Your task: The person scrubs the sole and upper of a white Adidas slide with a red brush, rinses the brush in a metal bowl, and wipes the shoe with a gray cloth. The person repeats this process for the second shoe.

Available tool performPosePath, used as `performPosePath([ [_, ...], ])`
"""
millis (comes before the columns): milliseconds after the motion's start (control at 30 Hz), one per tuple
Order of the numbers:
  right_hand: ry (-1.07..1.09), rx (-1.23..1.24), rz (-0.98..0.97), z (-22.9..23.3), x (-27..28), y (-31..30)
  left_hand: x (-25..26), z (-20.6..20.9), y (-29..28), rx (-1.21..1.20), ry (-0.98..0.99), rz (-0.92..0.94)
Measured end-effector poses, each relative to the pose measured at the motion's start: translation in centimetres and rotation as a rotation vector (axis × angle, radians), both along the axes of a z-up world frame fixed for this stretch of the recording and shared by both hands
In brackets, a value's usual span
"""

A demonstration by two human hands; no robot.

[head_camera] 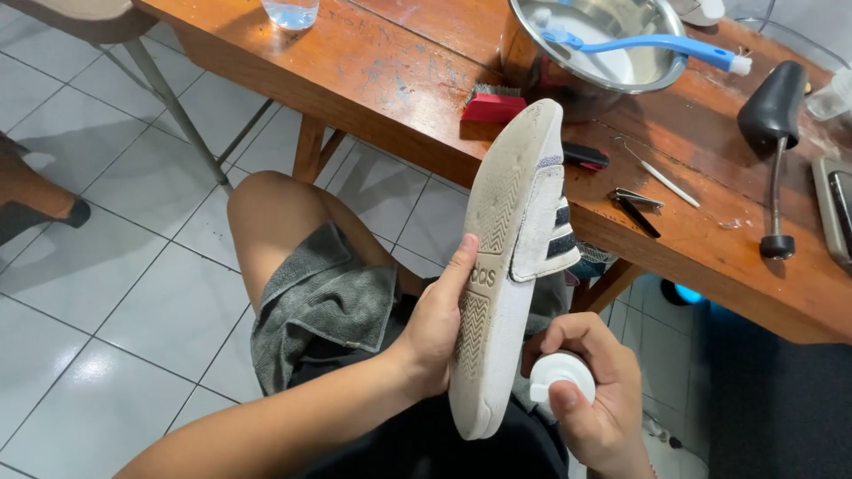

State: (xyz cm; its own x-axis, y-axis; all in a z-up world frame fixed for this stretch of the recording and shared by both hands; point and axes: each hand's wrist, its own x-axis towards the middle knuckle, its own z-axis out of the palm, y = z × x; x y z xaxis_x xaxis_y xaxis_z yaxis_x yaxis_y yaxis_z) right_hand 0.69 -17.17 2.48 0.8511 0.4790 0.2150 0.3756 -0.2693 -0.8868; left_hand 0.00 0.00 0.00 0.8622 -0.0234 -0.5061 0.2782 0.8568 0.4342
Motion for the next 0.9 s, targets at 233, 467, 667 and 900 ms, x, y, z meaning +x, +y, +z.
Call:
performPosePath([
  [233, -0.011, -0.002, -0.012, -1.3, 0.2, -1.0, -0.1, 1.1, -0.3, 0.024, 0.061, 0.012],
  [467, 0.076, 0.084, -0.061, -1.9, 0.3, -2.4, -0.2, 1.2, -1.4, -0.038, 0.068, 0.004],
  [667, 0.066, 0.01, -0.077, -2.1, -0.4, -3.6, -0.4, 0.2, -2.9, 0.003, 0.09, -0.059],
  [900, 0.087, -0.072, -0.062, -2.0, -1.0, -4.2, -0.8, 0.0, -3.9, 0.162, 0.169, -0.155],
])
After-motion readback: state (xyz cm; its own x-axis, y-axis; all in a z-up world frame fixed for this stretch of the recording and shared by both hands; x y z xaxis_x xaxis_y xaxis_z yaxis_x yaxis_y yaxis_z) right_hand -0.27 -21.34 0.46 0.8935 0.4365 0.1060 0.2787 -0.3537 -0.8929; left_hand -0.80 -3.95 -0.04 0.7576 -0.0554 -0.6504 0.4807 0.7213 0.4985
